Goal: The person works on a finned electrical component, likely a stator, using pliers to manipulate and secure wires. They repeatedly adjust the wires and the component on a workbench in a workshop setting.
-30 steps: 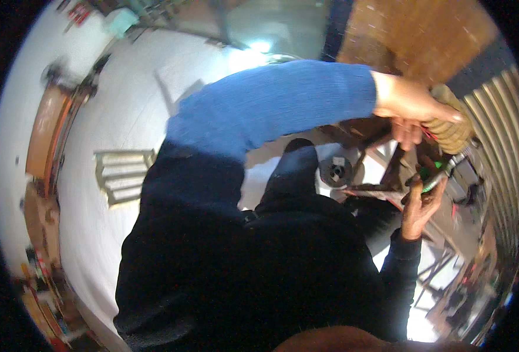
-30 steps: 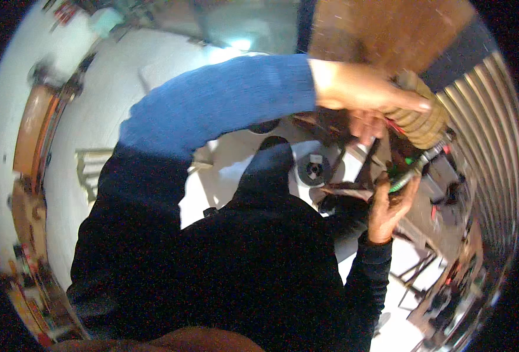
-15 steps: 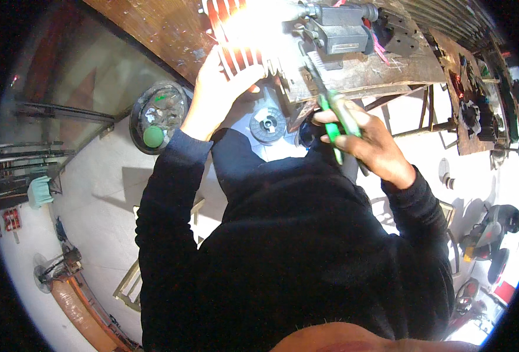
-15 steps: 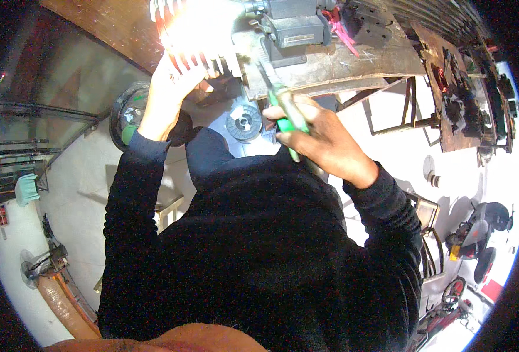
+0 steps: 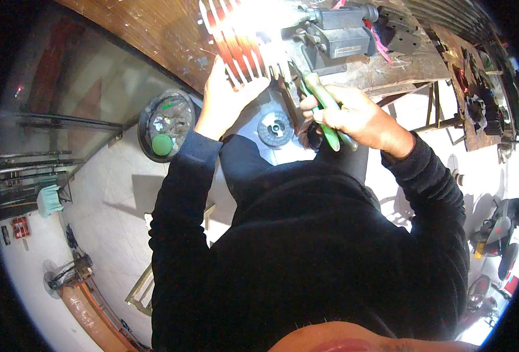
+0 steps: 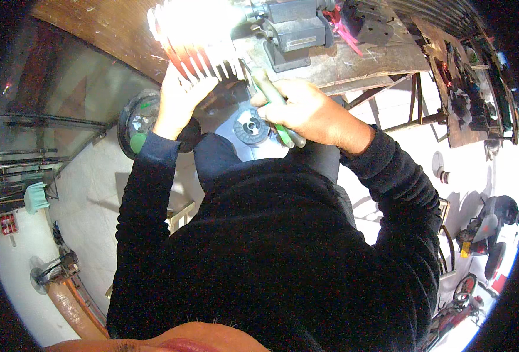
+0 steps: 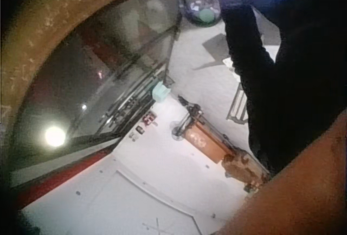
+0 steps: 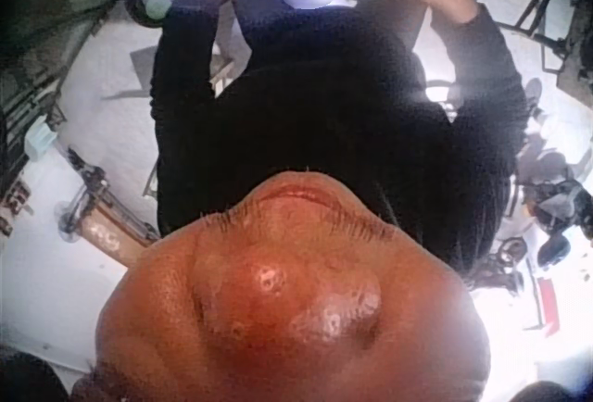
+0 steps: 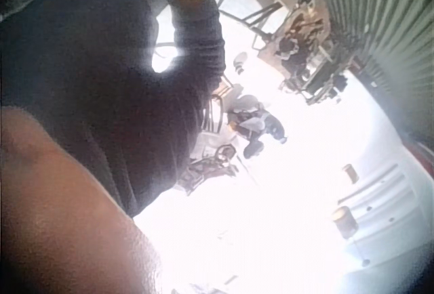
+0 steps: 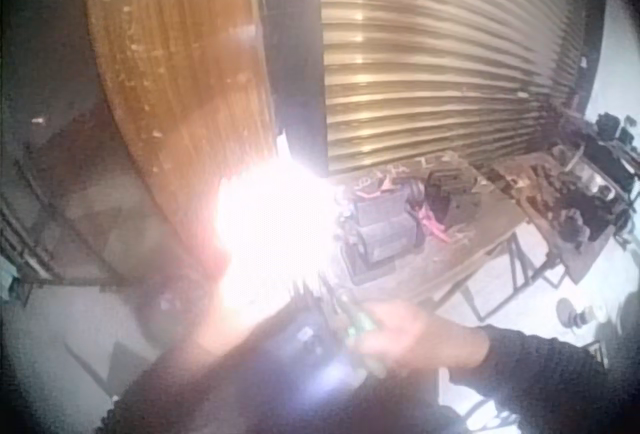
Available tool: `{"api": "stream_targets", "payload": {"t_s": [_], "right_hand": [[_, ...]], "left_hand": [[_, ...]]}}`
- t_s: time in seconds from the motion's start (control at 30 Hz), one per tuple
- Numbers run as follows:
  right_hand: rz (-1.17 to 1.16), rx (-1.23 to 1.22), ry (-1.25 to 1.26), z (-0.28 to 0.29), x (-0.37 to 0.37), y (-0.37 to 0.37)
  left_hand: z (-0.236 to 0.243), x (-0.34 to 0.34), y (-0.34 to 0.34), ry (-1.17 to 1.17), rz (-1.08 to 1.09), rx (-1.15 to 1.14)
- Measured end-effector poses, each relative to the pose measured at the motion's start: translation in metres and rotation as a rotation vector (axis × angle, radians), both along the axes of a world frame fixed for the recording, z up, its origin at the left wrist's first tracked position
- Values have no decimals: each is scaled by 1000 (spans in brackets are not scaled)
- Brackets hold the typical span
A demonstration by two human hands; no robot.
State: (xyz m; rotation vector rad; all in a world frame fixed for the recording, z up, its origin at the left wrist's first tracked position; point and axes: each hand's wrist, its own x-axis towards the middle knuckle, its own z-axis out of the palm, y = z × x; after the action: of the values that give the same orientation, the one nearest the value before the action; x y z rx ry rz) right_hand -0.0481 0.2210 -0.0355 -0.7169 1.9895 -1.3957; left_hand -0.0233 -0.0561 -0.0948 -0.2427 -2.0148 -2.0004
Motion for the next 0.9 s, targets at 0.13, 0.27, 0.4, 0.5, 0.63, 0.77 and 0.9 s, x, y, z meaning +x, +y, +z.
{"api": "stream_targets", "payload": {"t_s": [0.13,0.27,0.4,0.5,0.63,0.77,0.9], "right_hand": [[-19,-14,46,-8,10,1],[-43,-127,558,-39,15,-8],[-160,-155,841,-69,-5,-24],[-159,-214,775,-75,-14,-33],[-206,-234,775,-63,-11,-33],[-253,-266,755,-48,5,-3],[-501,-45,914,-37,0,79]], "left_hand": [[21,10,3,-172,-27,45],[55,20,4,-411,-66,318],[84,21,-8,-461,-225,341],[91,16,-15,-522,-203,297],[92,10,-24,-536,-206,310],[91,16,-28,-487,-271,194],[79,22,-22,-515,-327,276]]}}
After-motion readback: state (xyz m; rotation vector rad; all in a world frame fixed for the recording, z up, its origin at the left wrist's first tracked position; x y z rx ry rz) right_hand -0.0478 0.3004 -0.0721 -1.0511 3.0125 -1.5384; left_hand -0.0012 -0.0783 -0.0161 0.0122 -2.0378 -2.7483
